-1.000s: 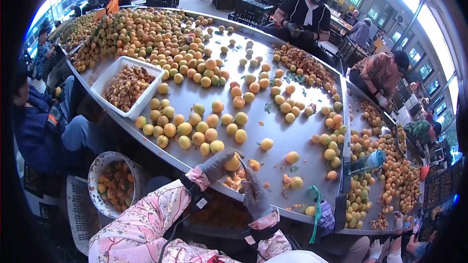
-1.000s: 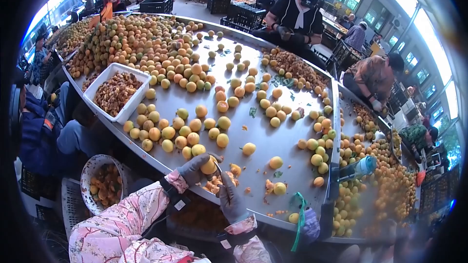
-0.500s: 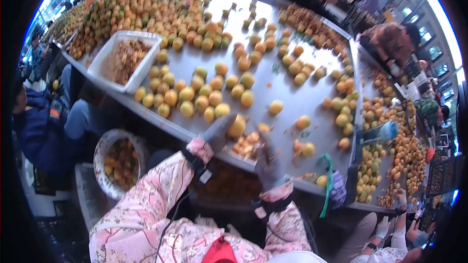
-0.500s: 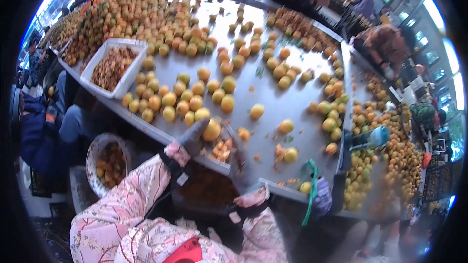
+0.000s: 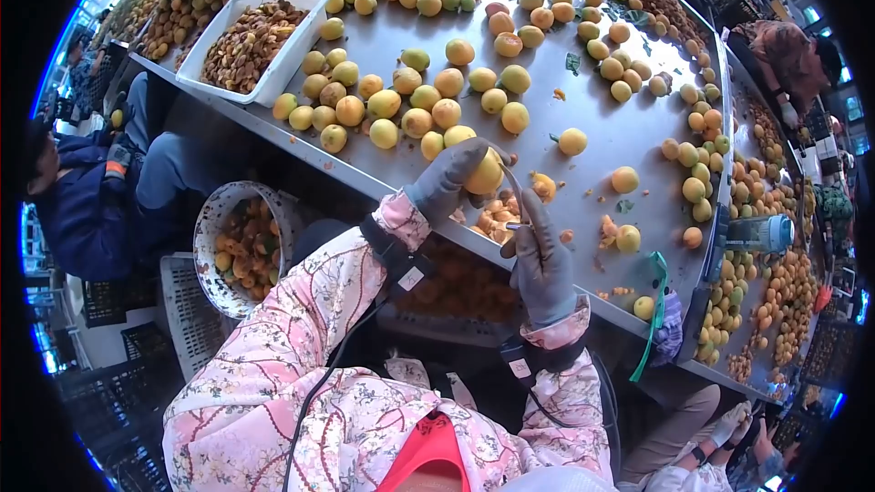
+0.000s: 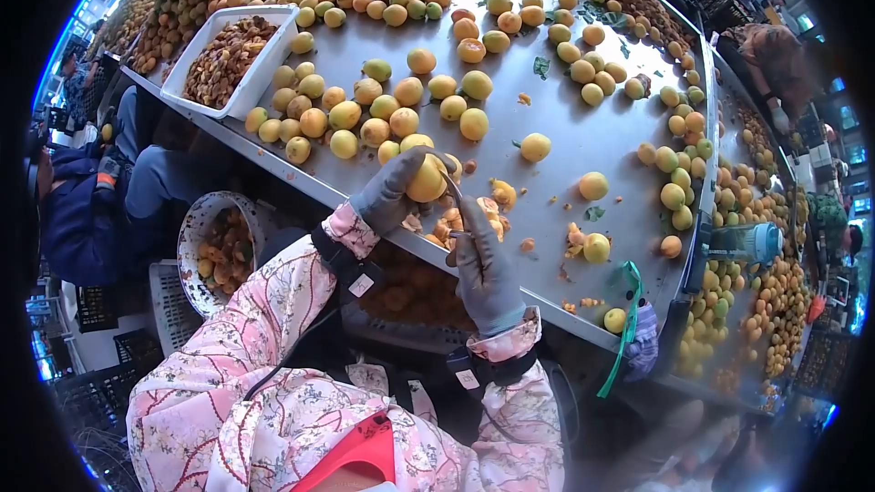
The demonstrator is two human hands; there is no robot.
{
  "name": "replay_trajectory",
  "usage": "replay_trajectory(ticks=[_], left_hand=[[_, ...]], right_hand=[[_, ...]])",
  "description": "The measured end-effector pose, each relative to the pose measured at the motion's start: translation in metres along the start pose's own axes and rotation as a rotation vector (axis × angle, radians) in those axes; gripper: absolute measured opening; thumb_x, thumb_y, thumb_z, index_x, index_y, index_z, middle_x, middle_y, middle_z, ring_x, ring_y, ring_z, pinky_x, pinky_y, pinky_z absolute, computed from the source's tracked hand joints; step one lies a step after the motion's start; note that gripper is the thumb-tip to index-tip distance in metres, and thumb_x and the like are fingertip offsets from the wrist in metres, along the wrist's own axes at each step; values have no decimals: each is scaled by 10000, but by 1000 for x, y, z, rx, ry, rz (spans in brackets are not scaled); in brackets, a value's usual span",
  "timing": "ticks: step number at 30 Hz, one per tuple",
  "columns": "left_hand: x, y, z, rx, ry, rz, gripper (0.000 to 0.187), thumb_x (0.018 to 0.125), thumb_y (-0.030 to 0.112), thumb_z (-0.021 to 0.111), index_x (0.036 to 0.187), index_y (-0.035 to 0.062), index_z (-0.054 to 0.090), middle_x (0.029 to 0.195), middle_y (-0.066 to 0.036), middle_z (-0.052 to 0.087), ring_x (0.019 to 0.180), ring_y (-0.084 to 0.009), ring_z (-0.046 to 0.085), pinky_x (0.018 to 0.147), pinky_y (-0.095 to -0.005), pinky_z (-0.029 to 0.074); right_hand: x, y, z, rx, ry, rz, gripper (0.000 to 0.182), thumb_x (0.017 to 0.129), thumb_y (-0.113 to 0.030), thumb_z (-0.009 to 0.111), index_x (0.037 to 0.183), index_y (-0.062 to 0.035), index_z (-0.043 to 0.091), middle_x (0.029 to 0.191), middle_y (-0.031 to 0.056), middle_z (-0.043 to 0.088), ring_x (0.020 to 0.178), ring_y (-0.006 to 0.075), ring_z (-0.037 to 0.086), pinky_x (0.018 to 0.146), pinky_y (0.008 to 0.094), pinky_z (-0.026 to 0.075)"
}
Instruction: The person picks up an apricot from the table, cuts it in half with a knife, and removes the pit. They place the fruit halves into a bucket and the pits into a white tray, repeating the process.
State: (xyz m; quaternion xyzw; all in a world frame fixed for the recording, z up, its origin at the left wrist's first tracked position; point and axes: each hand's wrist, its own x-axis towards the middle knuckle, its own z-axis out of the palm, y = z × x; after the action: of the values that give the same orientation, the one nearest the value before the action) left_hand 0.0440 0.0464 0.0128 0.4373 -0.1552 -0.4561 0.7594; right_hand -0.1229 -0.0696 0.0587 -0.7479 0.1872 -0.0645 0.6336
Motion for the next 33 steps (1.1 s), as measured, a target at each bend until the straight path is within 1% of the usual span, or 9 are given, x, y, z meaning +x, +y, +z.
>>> replay_trajectory(ticks=[23,24,25,26,27,28,29,32,33], left_hand=[[-1,0,16,-183,-20,9,505,863,323,614,1238,38,431,1143,-102,544,997,-207,580,881,-350,484],[4,-24,8,-220,-54,15,429,897,285,568,1226,33,457,1211,-89,511,1046,-199,556,912,-348,471],[3,-21,19,-171,-57,51,349,894,224,581,1167,17,513,1133,-78,567,1045,-166,559,862,-297,491],[3,-54,2,-62,10,184,341,938,246,500,1205,33,483,1141,-60,555,1045,-145,544,929,-299,457],[7,-61,14,-406,48,192,281,908,188,560,1154,51,544,1083,-25,586,1028,-112,533,863,-287,470],[4,-25,25,97,28,224,276,895,228,589,1113,62,560,1046,-19,579,953,-99,523,790,-272,468],[4,-22,35,-133,65,178,335,868,316,624,1070,55,564,1003,-14,574,904,-99,511,746,-266,456],[-8,-19,31,81,234,243,502,838,436,621,1134,50,499,989,-66,585,866,-151,557,746,-295,472],[-20,-3,36,77,250,181,469,842,381,630,1137,45,487,979,-72,586,888,-167,567,757,-297,476]], right_hand=[[15,18,30,213,120,-95,424,947,-74,414,1368,-115,380,871,-41,520,542,-1,397,437,138,323],[10,19,28,219,147,18,414,937,-82,436,1348,-67,396,1087,55,542,712,65,499,629,206,448],[18,41,28,-339,296,-463,416,929,-78,437,1339,-30,391,1168,96,524,867,109,545,751,248,465],[15,41,32,407,73,-253,422,939,-118,424,1343,-6,373,1238,133,505,1051,187,529,877,303,439],[22,102,26,260,144,-165,426,955,-162,399,1352,-14,363,1285,149,481,1111,219,506,906,314,424],[19,54,33,368,107,-230,418,969,-195,374,1346,-15,374,1287,141,478,1093,205,513,894,298,426],[17,31,32,-277,264,-274,411,973,-195,374,1338,-7,382,1289,133,465,1085,180,502,898,287,411],[18,32,23,188,74,-142,409,981,-192,368,1347,-8,370,1274,127,467,1053,162,484,902,291,391],[16,22,35,116,197,-257,410,954,-116,411,1354,-29,379,1171,75,554,574,13,375,494,158,310]])
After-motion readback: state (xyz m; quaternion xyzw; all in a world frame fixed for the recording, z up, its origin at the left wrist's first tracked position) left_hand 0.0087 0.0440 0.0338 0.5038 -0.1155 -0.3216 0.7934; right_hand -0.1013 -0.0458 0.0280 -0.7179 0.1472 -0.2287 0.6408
